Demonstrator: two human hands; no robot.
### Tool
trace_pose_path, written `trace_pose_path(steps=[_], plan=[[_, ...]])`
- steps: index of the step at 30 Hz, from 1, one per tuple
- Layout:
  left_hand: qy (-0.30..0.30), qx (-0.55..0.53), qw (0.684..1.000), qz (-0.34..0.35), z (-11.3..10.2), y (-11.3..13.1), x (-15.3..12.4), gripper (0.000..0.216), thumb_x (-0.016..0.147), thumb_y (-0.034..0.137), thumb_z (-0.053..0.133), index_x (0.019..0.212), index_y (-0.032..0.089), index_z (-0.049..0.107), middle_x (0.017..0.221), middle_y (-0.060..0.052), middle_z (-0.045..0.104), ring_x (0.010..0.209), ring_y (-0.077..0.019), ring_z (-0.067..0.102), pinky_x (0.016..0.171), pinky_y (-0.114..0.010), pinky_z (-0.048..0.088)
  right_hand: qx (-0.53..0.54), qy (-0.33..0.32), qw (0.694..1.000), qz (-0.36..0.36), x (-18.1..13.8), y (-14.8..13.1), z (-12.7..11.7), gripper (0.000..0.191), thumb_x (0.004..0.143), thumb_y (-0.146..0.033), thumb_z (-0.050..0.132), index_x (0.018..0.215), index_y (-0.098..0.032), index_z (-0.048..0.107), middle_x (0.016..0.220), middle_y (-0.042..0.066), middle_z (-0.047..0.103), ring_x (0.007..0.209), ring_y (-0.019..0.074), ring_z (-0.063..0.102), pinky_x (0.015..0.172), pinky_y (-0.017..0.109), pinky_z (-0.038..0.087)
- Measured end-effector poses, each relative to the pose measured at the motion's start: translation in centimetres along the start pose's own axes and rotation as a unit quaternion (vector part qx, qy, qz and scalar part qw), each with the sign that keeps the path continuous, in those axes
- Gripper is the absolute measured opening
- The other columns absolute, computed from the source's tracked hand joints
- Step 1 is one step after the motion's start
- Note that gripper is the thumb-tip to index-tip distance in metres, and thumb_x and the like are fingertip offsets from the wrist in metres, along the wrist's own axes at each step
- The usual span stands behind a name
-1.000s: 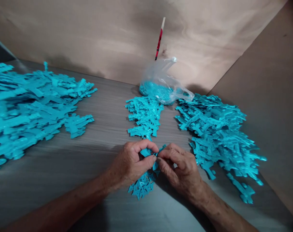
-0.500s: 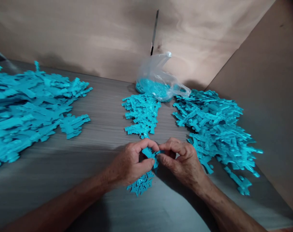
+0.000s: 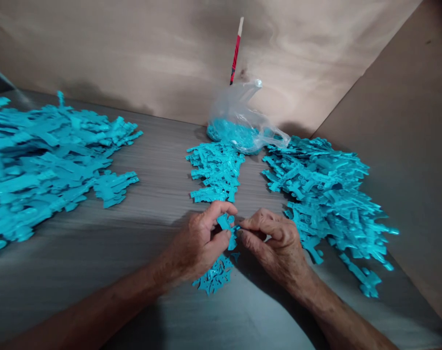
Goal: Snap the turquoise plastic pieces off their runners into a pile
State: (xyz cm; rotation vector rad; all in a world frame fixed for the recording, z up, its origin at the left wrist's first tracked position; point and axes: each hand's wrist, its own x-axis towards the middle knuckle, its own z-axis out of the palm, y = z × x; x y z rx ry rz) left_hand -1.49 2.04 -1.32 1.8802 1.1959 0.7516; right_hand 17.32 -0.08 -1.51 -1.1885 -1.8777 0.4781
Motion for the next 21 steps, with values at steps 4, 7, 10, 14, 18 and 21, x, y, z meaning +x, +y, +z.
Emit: trace_pose_path(steps=[4, 7, 10, 14, 18, 21], plan=[[-0.001, -0.050, 0.999, -0.006, 0.48, 0.01, -0.07, 0.034, 0.086, 0.013, 0.047, 0.115, 0.028, 0.054, 0.061, 0.010, 0.046, 0.052, -0.0087, 0.055, 0.051, -0.020, 0.039, -0.034, 0.014, 0.999, -0.031, -0.21, 0.03, 0.12, 0.012, 0.085, -0.015, 0.064, 0.080, -0.023, 0.073, 0.071, 0.002, 0.058, 0.070, 0.0166, 0.054, 0.062, 0.030, 0.043], [-0.030, -0.120, 0.991, -0.044, 0.77, -0.04, -0.14, 0.031, 0.091, 0.017, 0.042, 0.119, 0.028, 0.049, 0.063, 0.010, 0.050, 0.053, -0.0105, 0.064, 0.050, -0.020, 0.045, -0.065, 0.034, 0.996, -0.051, -0.20, -0.04, 0.20, 0.011, 0.084, -0.016, 0.064, 0.081, -0.023, 0.072, 0.076, 0.003, 0.055, 0.074, 0.0179, 0.052, 0.065, 0.032, 0.043], [-0.040, -0.125, 0.991, -0.034, 0.75, -0.10, -0.18, 0.031, 0.091, 0.015, 0.043, 0.119, 0.026, 0.048, 0.061, 0.010, 0.050, 0.050, -0.0109, 0.064, 0.048, -0.020, 0.045, -0.069, 0.039, 0.994, -0.070, -0.14, -0.18, 0.30, 0.011, 0.083, -0.013, 0.063, 0.080, -0.021, 0.070, 0.080, 0.004, 0.054, 0.075, 0.0177, 0.051, 0.065, 0.033, 0.041], [-0.026, -0.148, 0.989, -0.005, 0.71, -0.41, -0.14, 0.036, 0.086, 0.011, 0.050, 0.118, 0.027, 0.047, 0.067, 0.009, 0.052, 0.056, -0.0092, 0.059, 0.053, -0.020, 0.046, 0.003, 0.020, 0.999, -0.038, -0.01, -0.18, 0.35, 0.010, 0.084, -0.011, 0.061, 0.080, -0.020, 0.065, 0.080, 0.003, 0.059, 0.078, 0.0178, 0.055, 0.071, 0.033, 0.043], [-0.007, -0.201, 0.979, -0.014, 0.78, -0.79, 0.10, 0.036, 0.082, 0.010, 0.056, 0.112, 0.027, 0.049, 0.076, 0.008, 0.056, 0.063, -0.0087, 0.055, 0.056, -0.019, 0.044, 0.193, -0.032, 0.970, 0.141, 0.15, 0.12, 0.27, 0.010, 0.082, -0.022, 0.068, 0.074, -0.018, 0.065, 0.073, 0.000, 0.059, 0.069, 0.0144, 0.053, 0.064, 0.028, 0.041], [0.018, -0.233, 0.972, -0.036, 0.59, -0.86, 0.48, 0.035, 0.079, 0.009, 0.060, 0.109, 0.025, 0.051, 0.081, 0.006, 0.062, 0.064, -0.0079, 0.054, 0.057, -0.019, 0.044, 0.320, -0.072, 0.903, 0.279, 0.24, 0.24, 0.29, 0.019, 0.077, -0.033, 0.075, 0.075, -0.016, 0.067, 0.065, -0.001, 0.057, 0.058, 0.0107, 0.046, 0.054, 0.025, 0.035]])
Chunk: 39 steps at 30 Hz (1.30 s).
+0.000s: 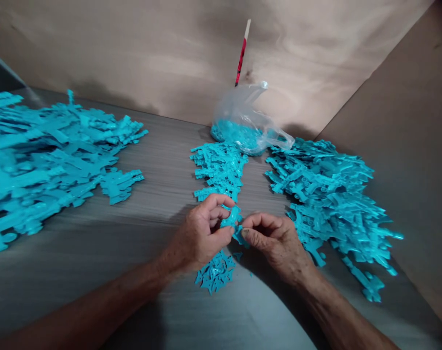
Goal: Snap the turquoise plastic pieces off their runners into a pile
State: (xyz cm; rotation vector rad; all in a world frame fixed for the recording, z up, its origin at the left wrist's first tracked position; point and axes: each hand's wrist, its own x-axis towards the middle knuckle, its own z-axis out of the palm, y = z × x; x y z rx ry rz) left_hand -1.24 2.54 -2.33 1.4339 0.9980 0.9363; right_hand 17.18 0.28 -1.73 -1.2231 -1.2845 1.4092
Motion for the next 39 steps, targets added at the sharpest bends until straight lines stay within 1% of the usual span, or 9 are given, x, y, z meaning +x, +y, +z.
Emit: trace_pose_path(steps=[5, 13, 16, 20, 24, 29, 33, 36, 39], plan=[[0.036, -0.059, 0.996, -0.050, -0.3, 0.5, 0.5, 0.032, 0.078, 0.018, 0.066, 0.106, 0.021, 0.051, 0.077, 0.005, 0.065, 0.055, -0.0070, 0.054, 0.050, -0.019, 0.043, 0.094, -0.012, 0.993, 0.072, 0.0, 0.1, 0.3, 0.030, 0.071, -0.040, 0.081, 0.073, -0.014, 0.067, 0.061, -0.001, 0.057, 0.053, 0.0083, 0.043, 0.052, 0.023, 0.033], [0.033, -0.092, 0.992, -0.076, -0.1, 0.3, 0.3, 0.028, 0.080, 0.029, 0.071, 0.090, 0.019, 0.047, 0.062, 0.008, 0.060, 0.043, -0.0077, 0.057, 0.043, -0.019, 0.045, 0.088, 0.023, 0.995, 0.029, -0.3, 0.4, 1.3, 0.029, 0.074, -0.038, 0.079, 0.070, -0.013, 0.065, 0.057, -0.001, 0.057, 0.052, 0.0083, 0.046, 0.051, 0.023, 0.036], [0.013, -0.147, 0.987, -0.058, 0.2, 0.3, 0.3, 0.034, 0.073, 0.025, 0.078, 0.093, 0.018, 0.052, 0.071, 0.006, 0.064, 0.053, -0.0072, 0.060, 0.050, -0.018, 0.050, 0.085, 0.042, 0.995, 0.014, -0.4, 0.4, 1.4, 0.026, 0.075, -0.037, 0.077, 0.071, -0.014, 0.065, 0.057, -0.001, 0.059, 0.052, 0.0091, 0.048, 0.052, 0.023, 0.039], [-0.029, -0.192, 0.979, -0.058, 0.6, 0.6, 0.1, 0.056, 0.065, 0.011, 0.080, 0.114, 0.018, 0.056, 0.099, -0.002, 0.071, 0.079, -0.0126, 0.068, 0.069, -0.022, 0.057, 0.057, 0.069, 0.996, -0.002, -0.4, 0.4, 1.1, 0.023, 0.077, -0.035, 0.075, 0.071, -0.015, 0.066, 0.059, 0.000, 0.061, 0.053, 0.0097, 0.051, 0.053, 0.024, 0.040], [-0.025, -0.163, 0.985, -0.056, 0.4, 0.4, 0.1, 0.055, 0.073, 0.011, 0.073, 0.125, 0.019, 0.055, 0.102, -0.004, 0.073, 0.091, -0.0154, 0.069, 0.076, -0.023, 0.055, 0.049, 0.072, 0.996, 0.005, -0.4, 0.1, 0.8, 0.021, 0.075, -0.033, 0.074, 0.069, -0.014, 0.066, 0.057, -0.001, 0.058, 0.052, 0.0081, 0.046, 0.051, 0.022, 0.036], [0.005, -0.039, 0.999, -0.026, 0.1, -0.1, 0.0, 0.048, 0.088, 0.019, 0.060, 0.135, 0.025, 0.050, 0.069, 0.005, 0.062, 0.066, -0.0119, 0.068, 0.057, -0.020, 0.048, 0.072, 0.053, 0.995, 0.033, -0.3, 0.1, 0.7, 0.019, 0.074, -0.031, 0.074, 0.070, -0.015, 0.067, 0.054, -0.003, 0.055, 0.049, 0.0062, 0.041, 0.049, 0.021, 0.031], [0.021, -0.001, 0.999, -0.025, 0.2, -0.1, -0.1, 0.048, 0.091, 0.020, 0.054, 0.136, 0.030, 0.044, 0.072, 0.007, 0.058, 0.059, -0.0125, 0.067, 0.051, -0.022, 0.050, 0.076, 0.045, 0.995, 0.041, -0.1, 0.2, 0.7, 0.018, 0.073, -0.031, 0.074, 0.069, -0.015, 0.067, 0.058, -0.001, 0.061, 0.051, 0.0073, 0.047, 0.050, 0.022, 0.035], [0.050, 0.046, 0.998, 0.005, 0.0, -0.4, -0.1, 0.037, 0.090, 0.019, 0.055, 0.125, 0.029, 0.048, 0.069, 0.008, 0.058, 0.052, -0.0107, 0.064, 0.047, -0.020, 0.047, 0.078, 0.046, 0.995, 0.050, -0.1, 0.1, 0.7, 0.016, 0.073, -0.030, 0.073, 0.070, -0.014, 0.068, 0.065, 0.003, 0.068, 0.054, 0.0094, 0.054, 0.053, 0.023, 0.040], [0.065, 0.127, 0.988, 0.052, -0.4, -0.8, -0.1, 0.009, 0.091, 0.021, 0.055, 0.099, 0.024, 0.057, 0.064, 0.007, 0.060, 0.053, -0.0101, 0.063, 0.052, -0.021, 0.047, 0.053, 0.056, 0.996, 0.047, -0.3, -0.2, 0.7, 0.014, 0.073, -0.028, 0.071, 0.069, -0.015, 0.068, 0.065, 0.003, 0.068, 0.055, 0.0103, 0.055, 0.054, 0.024, 0.042]])
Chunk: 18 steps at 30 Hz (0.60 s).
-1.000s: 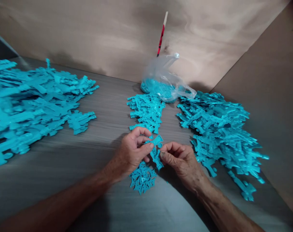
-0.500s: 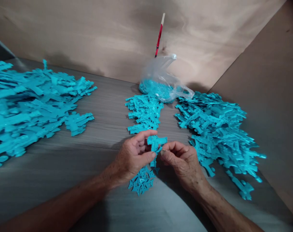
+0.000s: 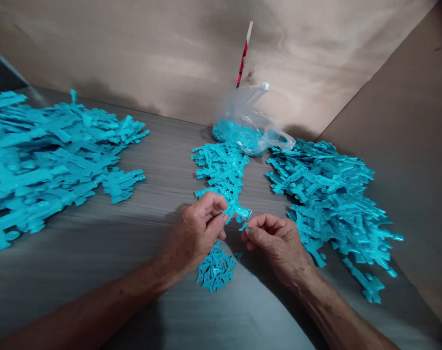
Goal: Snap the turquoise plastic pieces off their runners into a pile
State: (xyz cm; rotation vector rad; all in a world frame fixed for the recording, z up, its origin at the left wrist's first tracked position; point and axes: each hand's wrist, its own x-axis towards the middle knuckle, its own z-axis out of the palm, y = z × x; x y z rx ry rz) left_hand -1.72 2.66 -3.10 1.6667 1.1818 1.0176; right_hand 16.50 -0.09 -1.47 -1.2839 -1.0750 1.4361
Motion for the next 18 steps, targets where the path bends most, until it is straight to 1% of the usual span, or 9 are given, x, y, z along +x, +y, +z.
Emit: trace_pose_path(steps=[1, 3, 6, 9, 11, 13, 15, 18], plan=[[0.000, 0.029, 0.999, 0.021, -0.1, -0.1, 0.0, 0.005, 0.091, 0.021, 0.055, 0.093, 0.023, 0.059, 0.063, 0.006, 0.061, 0.054, -0.0103, 0.063, 0.054, -0.022, 0.047, -0.014, 0.004, 1.000, -0.008, -0.1, -0.1, 0.0, 0.014, 0.073, -0.028, 0.070, 0.069, -0.015, 0.068, 0.063, 0.002, 0.067, 0.054, 0.0102, 0.054, 0.054, 0.024, 0.041], [-0.005, 0.084, 0.994, 0.070, -0.3, 0.0, 0.1, 0.011, 0.092, 0.019, 0.054, 0.090, 0.022, 0.064, 0.064, 0.004, 0.063, 0.059, -0.0115, 0.064, 0.059, -0.023, 0.049, -0.052, 0.012, 0.998, -0.035, -0.3, -0.2, 0.0, 0.013, 0.073, -0.027, 0.069, 0.068, -0.015, 0.067, 0.059, 0.000, 0.062, 0.053, 0.0096, 0.050, 0.052, 0.023, 0.039], [-0.002, 0.135, 0.981, 0.140, -0.3, 0.6, 0.2, 0.018, 0.091, 0.016, 0.052, 0.093, 0.021, 0.069, 0.080, -0.001, 0.070, 0.074, -0.0150, 0.068, 0.070, -0.027, 0.051, -0.127, 0.022, 0.987, -0.094, -0.5, -0.3, -0.2, 0.010, 0.073, -0.024, 0.067, 0.066, -0.016, 0.065, 0.055, -0.004, 0.054, 0.051, 0.0089, 0.044, 0.049, 0.022, 0.036], [-0.002, 0.174, 0.967, 0.184, -0.2, 1.0, 0.3, 0.020, 0.093, 0.016, 0.050, 0.096, 0.019, 0.070, 0.092, -0.005, 0.073, 0.087, -0.0180, 0.069, 0.079, -0.029, 0.052, -0.209, 0.021, 0.969, -0.134, -0.7, -0.3, -0.5, 0.007, 0.074, -0.020, 0.062, 0.067, -0.018, 0.064, 0.054, -0.004, 0.052, 0.050, 0.0092, 0.043, 0.048, 0.022, 0.035], [-0.004, 0.196, 0.959, 0.207, -0.2, 1.2, 0.3, 0.023, 0.093, 0.014, 0.048, 0.098, 0.017, 0.070, 0.095, -0.007, 0.073, 0.090, -0.0185, 0.069, 0.080, -0.029, 0.052, -0.255, 0.019, 0.954, -0.160, -0.7, -0.4, -0.7, 0.008, 0.075, -0.018, 0.060, 0.069, -0.018, 0.064, 0.054, -0.004, 0.053, 0.050, 0.0099, 0.045, 0.049, 0.023, 0.036], [-0.018, 0.203, 0.953, 0.224, -0.3, 1.3, 0.2, 0.025, 0.093, 0.012, 0.046, 0.098, 0.016, 0.070, 0.095, -0.009, 0.073, 0.090, -0.0184, 0.069, 0.080, -0.028, 0.052, -0.291, 0.017, 0.937, -0.191, -0.7, -0.5, -0.8, 0.009, 0.075, -0.015, 0.058, 0.068, -0.019, 0.064, 0.055, -0.004, 0.056, 0.051, 0.0109, 0.048, 0.052, 0.024, 0.038], [-0.048, 0.191, 0.953, 0.231, -0.2, 1.2, 0.2, 0.025, 0.093, 0.011, 0.047, 0.098, 0.014, 0.071, 0.095, -0.010, 0.073, 0.089, -0.0181, 0.069, 0.080, -0.028, 0.053, -0.316, 0.008, 0.925, -0.213, -0.7, -0.7, -0.9, 0.011, 0.075, -0.014, 0.057, 0.068, -0.019, 0.063, 0.056, -0.003, 0.057, 0.053, 0.0116, 0.050, 0.054, 0.024, 0.039], [-0.087, 0.157, 0.957, 0.228, -0.1, 1.0, 0.2, 0.021, 0.091, 0.014, 0.051, 0.097, 0.015, 0.071, 0.095, -0.009, 0.074, 0.090, -0.0185, 0.069, 0.081, -0.027, 0.052, -0.331, -0.012, 0.918, -0.220, -0.7, -0.9, -0.8, 0.012, 0.075, -0.014, 0.056, 0.066, -0.019, 0.062, 0.057, -0.003, 0.055, 0.054, 0.0114, 0.049, 0.054, 0.025, 0.039]])
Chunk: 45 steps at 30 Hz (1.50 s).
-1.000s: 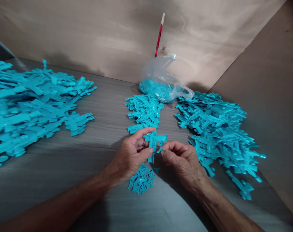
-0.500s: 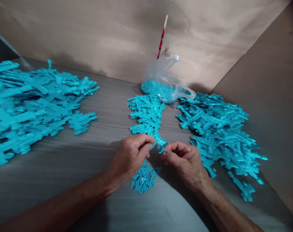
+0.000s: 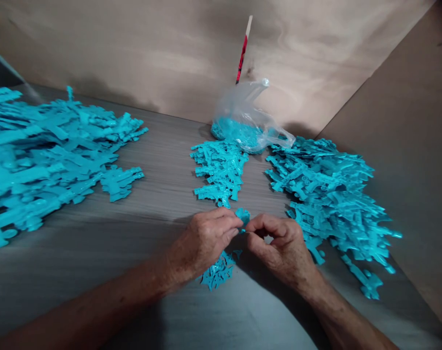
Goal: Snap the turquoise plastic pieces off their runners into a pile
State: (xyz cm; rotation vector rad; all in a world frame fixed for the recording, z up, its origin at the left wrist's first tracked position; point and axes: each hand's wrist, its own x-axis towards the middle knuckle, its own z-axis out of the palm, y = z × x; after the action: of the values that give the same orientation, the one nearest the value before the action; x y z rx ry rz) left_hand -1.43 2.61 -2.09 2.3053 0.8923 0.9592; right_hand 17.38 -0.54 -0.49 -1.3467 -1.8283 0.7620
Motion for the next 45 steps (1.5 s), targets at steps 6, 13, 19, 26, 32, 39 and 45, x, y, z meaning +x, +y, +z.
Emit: trace_pose_path(steps=[6, 13, 19, 26, 32, 39, 45], plan=[[-0.014, -0.052, 0.998, -0.042, 0.3, 0.0, -0.2, 0.015, 0.090, 0.017, 0.056, 0.088, 0.016, 0.072, 0.086, -0.006, 0.071, 0.082, -0.0172, 0.066, 0.076, -0.027, 0.049, 0.020, 0.005, 1.000, 0.008, 0.0, -0.2, 0.2, 0.012, 0.078, -0.016, 0.059, 0.068, -0.018, 0.066, 0.058, -0.002, 0.059, 0.054, 0.0117, 0.051, 0.055, 0.025, 0.040], [-0.033, -0.184, 0.952, -0.244, -0.3, 0.3, 0.0, 0.017, 0.088, 0.030, 0.060, 0.084, 0.018, 0.072, 0.069, 0.001, 0.066, 0.064, -0.0140, 0.059, 0.059, -0.024, 0.043, 0.074, 0.056, 0.996, -0.011, 0.2, 0.6, -0.1, 0.005, 0.075, -0.019, 0.070, 0.079, -0.020, 0.070, 0.068, -0.001, 0.062, 0.059, 0.0125, 0.051, 0.055, 0.026, 0.040], [-0.036, -0.248, 0.926, -0.281, -0.5, 0.4, 0.2, 0.019, 0.086, 0.031, 0.061, 0.083, 0.018, 0.074, 0.064, 0.001, 0.064, 0.062, -0.0135, 0.059, 0.056, -0.022, 0.043, 0.058, 0.034, 0.997, -0.044, 0.3, 0.5, -0.1, 0.006, 0.082, -0.020, 0.068, 0.082, -0.023, 0.073, 0.073, 0.001, 0.065, 0.066, 0.0147, 0.054, 0.061, 0.029, 0.041], [-0.024, -0.261, 0.918, -0.298, -0.1, 0.1, -0.1, 0.019, 0.083, 0.029, 0.064, 0.095, 0.018, 0.075, 0.069, 0.000, 0.068, 0.062, -0.0139, 0.061, 0.055, -0.022, 0.044, 0.078, 0.036, 0.996, -0.026, 0.5, 0.3, -0.5, 0.010, 0.086, -0.020, 0.063, 0.077, -0.021, 0.067, 0.075, 0.001, 0.061, 0.072, 0.0160, 0.056, 0.066, 0.029, 0.041], [0.032, -0.311, 0.915, -0.254, 0.3, 0.4, 0.1, 0.024, 0.081, 0.019, 0.065, 0.104, 0.019, 0.071, 0.094, -0.003, 0.074, 0.086, -0.0174, 0.069, 0.075, -0.026, 0.054, 0.129, -0.019, 0.991, 0.019, 0.8, 0.5, -1.5, 0.013, 0.082, -0.019, 0.064, 0.070, -0.021, 0.067, 0.086, 0.003, 0.060, 0.093, 0.0206, 0.056, 0.079, 0.032, 0.042], [0.041, -0.239, 0.940, -0.242, -0.2, 0.8, 0.1, 0.013, 0.081, 0.023, 0.068, 0.092, 0.019, 0.073, 0.082, -0.002, 0.074, 0.075, -0.0164, 0.068, 0.068, -0.025, 0.052, 0.176, -0.069, 0.981, 0.035, 0.7, 0.7, -1.1, 0.010, 0.083, -0.023, 0.066, 0.074, -0.021, 0.069, 0.075, 0.002, 0.060, 0.089, 0.0202, 0.056, 0.079, 0.032, 0.044], [0.012, -0.197, 0.948, -0.248, -0.2, 0.9, -0.1, 0.017, 0.085, 0.026, 0.064, 0.097, 0.021, 0.075, 0.079, 0.000, 0.075, 0.065, -0.0150, 0.068, 0.060, -0.024, 0.051, 0.146, -0.040, 0.987, 0.046, 0.5, 0.5, -0.7, 0.010, 0.084, -0.022, 0.062, 0.075, -0.019, 0.065, 0.073, 0.000, 0.059, 0.065, 0.0130, 0.051, 0.062, 0.027, 0.040]])
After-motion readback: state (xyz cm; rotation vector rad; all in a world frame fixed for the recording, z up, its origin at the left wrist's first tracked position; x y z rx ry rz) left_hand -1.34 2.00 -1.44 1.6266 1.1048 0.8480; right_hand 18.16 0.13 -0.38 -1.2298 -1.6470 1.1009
